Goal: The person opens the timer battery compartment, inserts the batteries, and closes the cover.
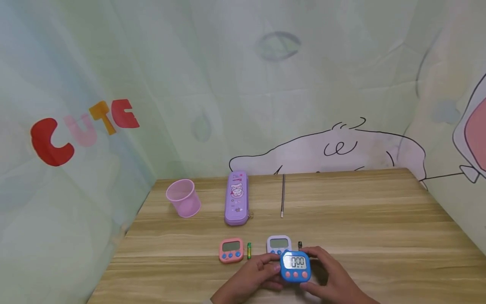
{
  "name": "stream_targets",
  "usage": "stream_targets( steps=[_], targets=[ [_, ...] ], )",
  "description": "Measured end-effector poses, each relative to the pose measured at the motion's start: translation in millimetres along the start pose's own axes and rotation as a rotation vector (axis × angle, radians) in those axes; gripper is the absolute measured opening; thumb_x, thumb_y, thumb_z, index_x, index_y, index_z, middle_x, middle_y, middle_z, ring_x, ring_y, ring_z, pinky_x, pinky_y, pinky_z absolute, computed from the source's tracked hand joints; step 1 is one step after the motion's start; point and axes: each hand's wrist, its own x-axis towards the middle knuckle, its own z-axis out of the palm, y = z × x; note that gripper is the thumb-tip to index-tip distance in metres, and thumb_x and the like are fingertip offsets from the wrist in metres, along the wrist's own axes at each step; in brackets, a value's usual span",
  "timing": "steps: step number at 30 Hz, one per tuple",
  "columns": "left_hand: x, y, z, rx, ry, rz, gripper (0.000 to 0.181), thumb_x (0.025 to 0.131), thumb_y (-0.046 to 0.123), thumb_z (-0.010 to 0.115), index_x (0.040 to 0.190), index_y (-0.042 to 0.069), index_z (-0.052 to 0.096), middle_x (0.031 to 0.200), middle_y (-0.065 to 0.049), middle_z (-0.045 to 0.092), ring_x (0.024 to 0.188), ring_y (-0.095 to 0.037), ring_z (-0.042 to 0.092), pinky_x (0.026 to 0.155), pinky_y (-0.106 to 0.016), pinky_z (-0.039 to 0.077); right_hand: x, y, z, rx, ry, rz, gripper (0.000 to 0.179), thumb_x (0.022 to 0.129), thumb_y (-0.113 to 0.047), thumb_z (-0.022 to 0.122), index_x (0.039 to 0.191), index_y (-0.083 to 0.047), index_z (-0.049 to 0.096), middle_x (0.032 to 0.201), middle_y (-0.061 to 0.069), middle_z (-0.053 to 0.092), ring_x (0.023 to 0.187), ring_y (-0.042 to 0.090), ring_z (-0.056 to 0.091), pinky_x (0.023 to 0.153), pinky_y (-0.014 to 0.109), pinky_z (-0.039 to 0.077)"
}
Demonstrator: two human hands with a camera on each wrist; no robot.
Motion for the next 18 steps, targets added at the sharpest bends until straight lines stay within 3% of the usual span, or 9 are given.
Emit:
stream_targets(
  steps=[6, 11, 14, 18],
  targets=[
    [1.0, 3.4, 2.0, 0.103, -0.007, 0.004, 0.043, 0.102, 0.023, 0.053, 0.138, -0.001, 0.049, 0.121, -0.014, 0.065, 0.103, -0.027, 0.067, 0.087, -0.036, 0.057, 1.4, 5, -10, -0.019, -0.012, -0.052, 0.066, 0.074, -0.039, 0.085, 0.131, -0.022, 0.055, 0.126, -0.013, 0.058, 0.115, 0.011, 0.056, 0.098, 0.027, 0.048],
    [2.4, 10.4, 6.7, 0.267, 0.004, 0.050, 0.043, 0.101, 0.023, 0.054, 0.138, 0.001, 0.050, 0.118, -0.008, 0.068, 0.096, -0.020, 0.069, 0.085, -0.028, 0.056, 3.5, 8, -19, -0.066, -0.008, -0.134, 0.066, 0.074, -0.035, 0.085, 0.131, -0.021, 0.055, 0.123, -0.011, 0.058, 0.112, 0.012, 0.058, 0.095, 0.027, 0.050],
    [3.5, 15.0, 10.8, 0.395, 0.016, 0.070, 0.043, 0.101, 0.024, 0.055, 0.137, 0.002, 0.052, 0.118, -0.003, 0.068, 0.100, -0.012, 0.066, 0.087, -0.024, 0.054, 4.8, 10, -24, -0.093, -0.019, -0.174, 0.065, 0.075, -0.035, 0.085, 0.131, -0.021, 0.054, 0.122, -0.011, 0.059, 0.111, 0.012, 0.058, 0.095, 0.027, 0.050],
    [5.5, 21.5, 17.5, 0.566, 0.024, 0.085, 0.046, 0.099, 0.029, 0.057, 0.138, 0.005, 0.053, 0.119, 0.003, 0.067, 0.104, -0.004, 0.062, 0.088, -0.019, 0.052, 6.8, 16, -33, -0.110, -0.032, -0.175, 0.065, 0.075, -0.036, 0.085, 0.131, -0.024, 0.054, 0.123, -0.011, 0.059, 0.111, 0.012, 0.057, 0.095, 0.027, 0.049]
  ],
)
